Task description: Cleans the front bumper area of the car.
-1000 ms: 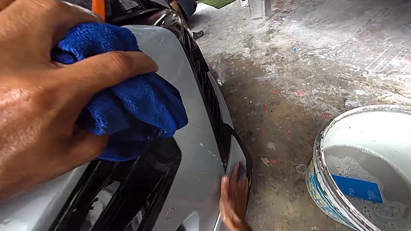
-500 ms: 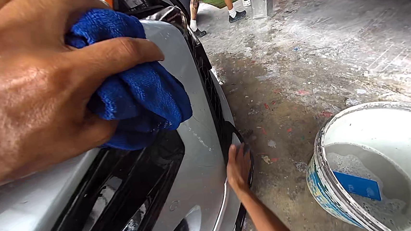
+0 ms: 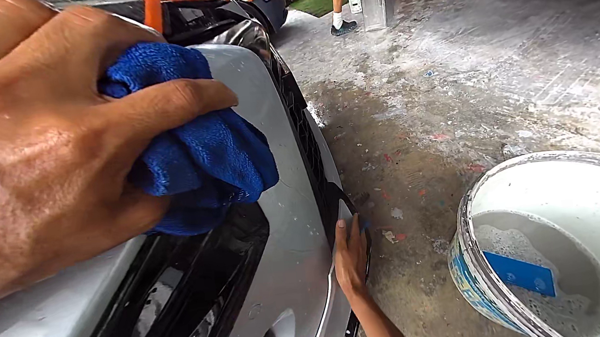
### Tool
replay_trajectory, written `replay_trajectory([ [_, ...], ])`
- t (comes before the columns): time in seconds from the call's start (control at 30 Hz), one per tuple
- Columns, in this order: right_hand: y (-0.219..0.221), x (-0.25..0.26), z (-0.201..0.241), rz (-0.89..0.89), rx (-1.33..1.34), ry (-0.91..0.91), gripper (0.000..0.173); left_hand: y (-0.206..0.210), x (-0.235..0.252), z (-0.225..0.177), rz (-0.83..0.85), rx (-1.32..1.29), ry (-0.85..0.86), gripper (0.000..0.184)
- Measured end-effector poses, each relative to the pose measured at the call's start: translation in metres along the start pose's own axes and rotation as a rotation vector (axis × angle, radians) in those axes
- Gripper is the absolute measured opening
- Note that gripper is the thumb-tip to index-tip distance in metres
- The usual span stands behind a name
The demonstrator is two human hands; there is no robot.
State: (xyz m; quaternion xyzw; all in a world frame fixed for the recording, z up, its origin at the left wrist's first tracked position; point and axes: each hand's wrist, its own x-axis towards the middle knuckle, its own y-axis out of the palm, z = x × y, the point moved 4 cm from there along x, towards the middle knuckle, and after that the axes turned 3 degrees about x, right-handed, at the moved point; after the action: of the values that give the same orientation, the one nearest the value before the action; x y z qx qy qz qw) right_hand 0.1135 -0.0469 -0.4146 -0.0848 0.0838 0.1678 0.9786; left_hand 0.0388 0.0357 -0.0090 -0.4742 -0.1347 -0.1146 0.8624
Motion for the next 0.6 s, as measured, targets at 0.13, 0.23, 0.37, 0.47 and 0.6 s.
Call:
replay_trajectory([
  [0.13,-0.017,-0.107,-0.03,-0.023,0.121,0.084,0.077,-0.003,0.003,-0.003,0.006,0.045,0.012,0.054],
  [0.23,-0.015,-0.082,-0.014,-0.068,0.155,0.129,0.067,-0.001,0.001,0.0,0.01,0.013,-0.006,0.052],
  [0.37,-0.004,0.009,0.003,-0.057,0.015,0.024,0.051,0.002,0.002,0.005,0.001,-0.049,0.124,0.061],
  [0.47,-0.01,-0.03,-0.016,-0.016,-0.063,-0.04,0.055,0.007,-0.002,0.01,0.005,-0.085,0.03,0.058],
  [0.6,-0.006,-0.025,0.003,0.002,-0.023,-0.029,0.059,0.001,0.002,0.006,-0.011,-0.013,-0.027,0.049],
])
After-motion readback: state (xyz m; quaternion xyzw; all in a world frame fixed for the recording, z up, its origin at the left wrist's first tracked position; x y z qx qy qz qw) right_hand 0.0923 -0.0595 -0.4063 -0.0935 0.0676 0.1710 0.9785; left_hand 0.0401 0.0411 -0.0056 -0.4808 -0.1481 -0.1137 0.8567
